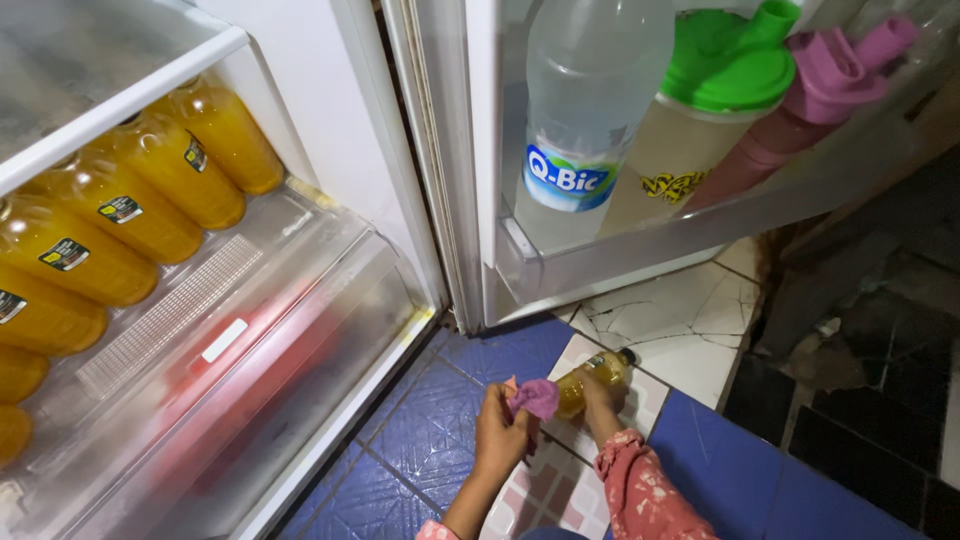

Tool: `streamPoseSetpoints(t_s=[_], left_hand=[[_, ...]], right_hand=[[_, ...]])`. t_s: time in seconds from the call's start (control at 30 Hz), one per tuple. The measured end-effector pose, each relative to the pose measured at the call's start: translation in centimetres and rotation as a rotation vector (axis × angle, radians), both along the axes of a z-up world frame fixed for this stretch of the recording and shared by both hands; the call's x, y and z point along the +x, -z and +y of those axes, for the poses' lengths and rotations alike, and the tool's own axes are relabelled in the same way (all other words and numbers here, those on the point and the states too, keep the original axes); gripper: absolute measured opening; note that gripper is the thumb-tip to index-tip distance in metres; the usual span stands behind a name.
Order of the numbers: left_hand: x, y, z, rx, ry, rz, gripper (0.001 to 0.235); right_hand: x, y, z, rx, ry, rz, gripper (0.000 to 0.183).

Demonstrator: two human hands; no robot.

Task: The person wipes several plastic bottles filled with orange liquid using a pink cloth and places them one by one into the refrigerator. The bottles are arranged on a lower shelf inside the fridge.

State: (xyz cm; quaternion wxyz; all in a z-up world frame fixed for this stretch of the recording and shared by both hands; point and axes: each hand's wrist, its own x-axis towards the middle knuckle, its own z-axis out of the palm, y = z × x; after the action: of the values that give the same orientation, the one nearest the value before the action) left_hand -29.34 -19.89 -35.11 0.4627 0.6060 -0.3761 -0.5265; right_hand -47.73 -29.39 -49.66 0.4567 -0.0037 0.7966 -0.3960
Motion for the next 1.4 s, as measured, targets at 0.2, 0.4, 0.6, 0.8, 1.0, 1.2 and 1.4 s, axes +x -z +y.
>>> streamPoseSetpoints(t_s=[0.2, 0.4, 0.6, 0.8, 1.0, 1.2, 1.4], left_hand=[[2.0, -0.4, -0.1, -0.056, -0.108, -0.047, 0.055], [5.4, 0.7, 0.1, -0.274, -0.122, -0.325, 0.046], [10.4, -7.3, 3.1, -0.466, -0.170, -0.179, 0.043], [12.9, -19.3, 9.0, -0.711, -0.074, 0.032, 0.100], [16.7, -24.8, 15.6, -0.598, -0.271, 0.077, 0.074], [20.4, -27.6, 22.0, -0.693, -0.211, 0.033, 0.079], [22.2, -29.6, 26.5, -0.768, -0.353, -0.076, 0.077]], right_hand=[[0.8, 0.2, 3.2, -0.414, -0.195, 0.335, 0.100], [4.0, -6.9, 6.7, -0.762, -0.519, 0.360, 0.098], [8.6, -20.8, 9.1, -1.118, -0.910, 0.118, 0.101], [14.5, -32.5, 13.6, -1.257, -1.278, -0.060, 0.103], [18.7, -38.4, 14.8, -1.388, -1.636, 0.096, 0.089], [23.6, -38.4, 16.2, -1.164, -1.629, -0.607, 0.084], [26.3, -41.4, 19.2, -1.042, -1.262, -0.497, 0.042]])
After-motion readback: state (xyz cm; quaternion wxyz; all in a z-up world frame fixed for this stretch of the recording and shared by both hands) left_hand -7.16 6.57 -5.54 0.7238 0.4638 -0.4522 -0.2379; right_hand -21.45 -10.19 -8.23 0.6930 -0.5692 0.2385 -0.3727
